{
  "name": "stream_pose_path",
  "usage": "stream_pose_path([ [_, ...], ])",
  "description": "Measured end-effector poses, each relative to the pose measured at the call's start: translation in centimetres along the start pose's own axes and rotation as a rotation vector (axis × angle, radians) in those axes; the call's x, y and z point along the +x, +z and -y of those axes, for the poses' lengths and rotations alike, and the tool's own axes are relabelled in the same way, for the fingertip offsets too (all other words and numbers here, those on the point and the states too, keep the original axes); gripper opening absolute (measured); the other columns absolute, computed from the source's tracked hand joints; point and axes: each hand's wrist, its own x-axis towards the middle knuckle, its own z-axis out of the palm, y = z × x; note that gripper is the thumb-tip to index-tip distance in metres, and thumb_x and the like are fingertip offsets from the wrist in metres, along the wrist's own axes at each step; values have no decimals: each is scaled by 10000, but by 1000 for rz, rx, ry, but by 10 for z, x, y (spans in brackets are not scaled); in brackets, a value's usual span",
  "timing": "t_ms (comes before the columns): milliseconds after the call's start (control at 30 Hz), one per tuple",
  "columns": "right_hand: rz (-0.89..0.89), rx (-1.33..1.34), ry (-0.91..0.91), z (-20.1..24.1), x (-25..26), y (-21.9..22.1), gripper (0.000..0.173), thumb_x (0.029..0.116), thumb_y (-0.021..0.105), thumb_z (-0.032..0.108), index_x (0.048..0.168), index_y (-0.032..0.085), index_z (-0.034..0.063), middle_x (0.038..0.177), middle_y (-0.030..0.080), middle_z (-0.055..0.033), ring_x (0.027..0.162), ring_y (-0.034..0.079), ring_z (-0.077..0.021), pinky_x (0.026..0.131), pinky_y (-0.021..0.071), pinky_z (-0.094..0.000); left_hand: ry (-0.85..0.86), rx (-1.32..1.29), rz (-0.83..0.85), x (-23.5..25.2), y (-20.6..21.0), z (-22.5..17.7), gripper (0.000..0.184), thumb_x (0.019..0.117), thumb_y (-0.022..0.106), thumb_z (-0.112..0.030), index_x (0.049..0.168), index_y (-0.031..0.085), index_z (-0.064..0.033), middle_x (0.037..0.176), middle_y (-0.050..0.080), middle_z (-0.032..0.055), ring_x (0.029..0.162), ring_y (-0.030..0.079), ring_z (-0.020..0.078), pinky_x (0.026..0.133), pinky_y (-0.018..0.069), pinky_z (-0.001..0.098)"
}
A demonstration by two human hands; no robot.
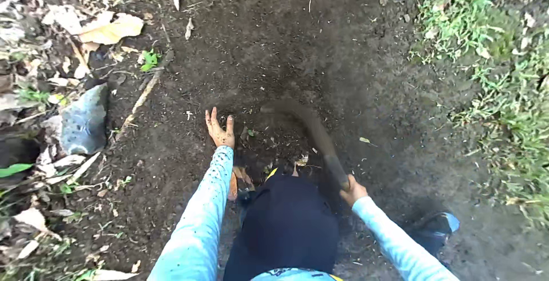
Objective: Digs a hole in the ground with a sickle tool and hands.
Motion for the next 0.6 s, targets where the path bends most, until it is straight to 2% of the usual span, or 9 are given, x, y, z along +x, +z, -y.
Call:
stream_pose_path([
  [67, -99, 280, 7, 33, 10, -19, 780, 951, 695, 127, 1595, 274, 1, 1264, 638, -321, 1074, 686, -433, 940, 547, -576, -1, 16, 74, 5, -12, -3, 603, 1017, 579, -280, 1528, 428, 1, 1655, 240, 278, 1545, 238, 413, 1248, 200, 551],
  [133, -146, 552, 20, 68, 25, -20, 791, 962, 674, 94, 1603, 217, 16, 1176, 629, -283, 852, 678, -339, 763, 575, -483, 6, 89, 117, 11, -21, -6, 575, 1010, 555, -333, 1506, 483, -51, 1654, 286, 232, 1528, 263, 432, 1189, 176, 674],
  [167, -137, 584, 36, 77, 29, -12, 801, 960, 678, 89, 1605, 209, 22, 1174, 630, -270, 843, 681, -322, 755, 579, -463, 20, 139, 120, 14, -22, -7, 564, 1003, 545, -362, 1488, 514, -76, 1647, 318, 208, 1519, 281, 432, 1171, 163, 700],
  [267, 1, 195, 59, 51, 27, 23, 806, 958, 696, 181, 1609, 250, 23, 1341, 626, -291, 1212, 650, -416, 1056, 499, -567, 69, 228, 81, 43, -10, -12, 536, 1007, 532, -422, 1464, 562, -142, 1631, 373, 161, 1527, 285, 395, 1176, 108, 710],
  [300, 33, 82, 63, 35, 20, 28, 786, 967, 688, 215, 1610, 268, 47, 1337, 632, -298, 1244, 629, -450, 1072, 472, -612, 72, 242, 66, 59, -3, -18, 547, 1011, 529, -447, 1476, 551, -161, 1636, 369, 150, 1538, 268, 385, 1178, 80, 723],
  [433, -105, 85, 141, -12, -19, 15, 715, 982, 663, 197, 1592, 317, 56, 1271, 660, -310, 1212, 632, -499, 1033, 469, -658, -36, 395, 149, 84, 1, -30, 616, 995, 512, -605, 1525, 493, -291, 1695, 261, 101, 1576, 125, 416, 1138, -5, 799],
  [500, -271, 261, 160, -19, -20, -7, 717, 965, 675, 165, 1580, 333, 27, 1288, 646, -318, 1211, 635, -479, 1041, 478, -630, -44, 475, 187, 71, -17, -27, 610, 983, 497, -648, 1490, 535, -310, 1675, 317, 79, 1571, 134, 427, 1122, -23, 818],
  [533, -343, 390, 157, -19, -17, -20, 714, 958, 681, 138, 1571, 337, 12, 1287, 640, -319, 1169, 656, -453, 1012, 507, -596, -21, 505, 196, 60, -28, -20, 606, 978, 495, -657, 1469, 556, -306, 1661, 346, 78, 1566, 146, 437, 1120, -22, 822],
  [600, -447, 668, 123, -16, -11, -44, 682, 968, 671, 82, 1552, 330, -4, 1156, 650, -275, 882, 696, -334, 791, 584, -484, 48, 480, 236, 26, -42, -1, 584, 989, 541, -564, 1465, 570, -227, 1644, 351, 158, 1538, 174, 502, 1109, 44, 836],
])
